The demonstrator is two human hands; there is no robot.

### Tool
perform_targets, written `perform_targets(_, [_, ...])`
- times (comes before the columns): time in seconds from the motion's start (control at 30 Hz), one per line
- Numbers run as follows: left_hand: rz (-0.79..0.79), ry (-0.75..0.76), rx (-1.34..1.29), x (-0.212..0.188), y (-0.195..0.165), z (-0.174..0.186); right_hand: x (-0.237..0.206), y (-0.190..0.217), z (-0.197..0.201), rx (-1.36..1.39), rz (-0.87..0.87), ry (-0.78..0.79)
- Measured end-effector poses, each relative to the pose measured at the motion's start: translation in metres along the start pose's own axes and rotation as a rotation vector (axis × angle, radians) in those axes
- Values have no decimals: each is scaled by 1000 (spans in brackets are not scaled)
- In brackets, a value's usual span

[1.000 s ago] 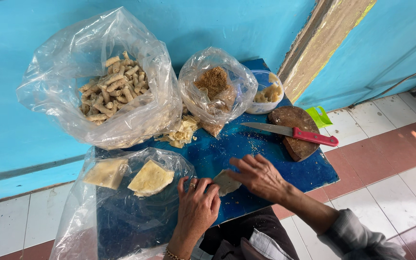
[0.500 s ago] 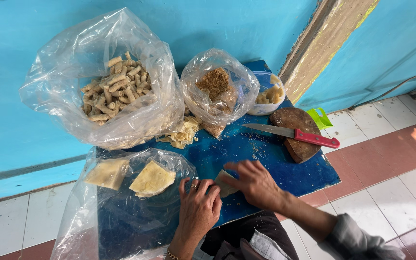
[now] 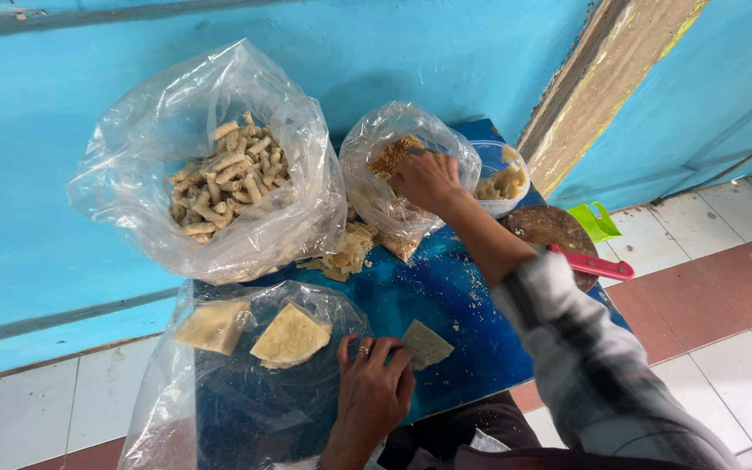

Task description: The person sits at a low blue table and folds filled pastries. They take a square dough wrapper, spoon brown filling from a plastic bag onto it, fold the wrapper over the filling, and press the edges closed, setting the finished pastry aside while more wrappers and filling wait in bags.

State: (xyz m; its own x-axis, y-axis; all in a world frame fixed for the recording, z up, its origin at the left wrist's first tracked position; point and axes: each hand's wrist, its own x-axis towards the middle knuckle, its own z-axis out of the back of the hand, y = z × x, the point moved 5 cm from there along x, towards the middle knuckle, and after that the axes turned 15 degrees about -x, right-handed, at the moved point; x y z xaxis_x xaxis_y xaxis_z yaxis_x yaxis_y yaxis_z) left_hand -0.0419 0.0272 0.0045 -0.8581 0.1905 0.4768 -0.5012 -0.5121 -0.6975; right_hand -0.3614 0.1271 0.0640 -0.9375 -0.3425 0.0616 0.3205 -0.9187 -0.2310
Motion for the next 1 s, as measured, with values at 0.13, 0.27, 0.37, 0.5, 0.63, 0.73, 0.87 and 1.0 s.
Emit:
perform_targets(0.13, [-8,-5,11,-8,-14,14,37,24,-15,-75,49,15])
perform_targets(0.27, [19,28,4,-10,-15,12,42,20,-12,-45,7,-80])
perform_targets(0.37, [1,9,3,-14,-13,10,32,24,-6,-239,50,-127])
perform_targets(0.5, [-10,-13,-10,-17,-8,7,4,39,0,-464,307,-358])
perform_targets(0.63, [-18,-34,-13,-12,0,4,-5,21,-11,-121,325,-308])
perform_targets(0.73, [11,-42,-11,-10,2,5,-14,3,-14,37,225,-456])
perform_targets(0.87, [2,-185,103,-13,-12,16,-37,-15,-24,188,-40,-386])
perform_targets(1.0, [89,-231,290,-18,-25,21,-83,-27,-10,397,-113,-620])
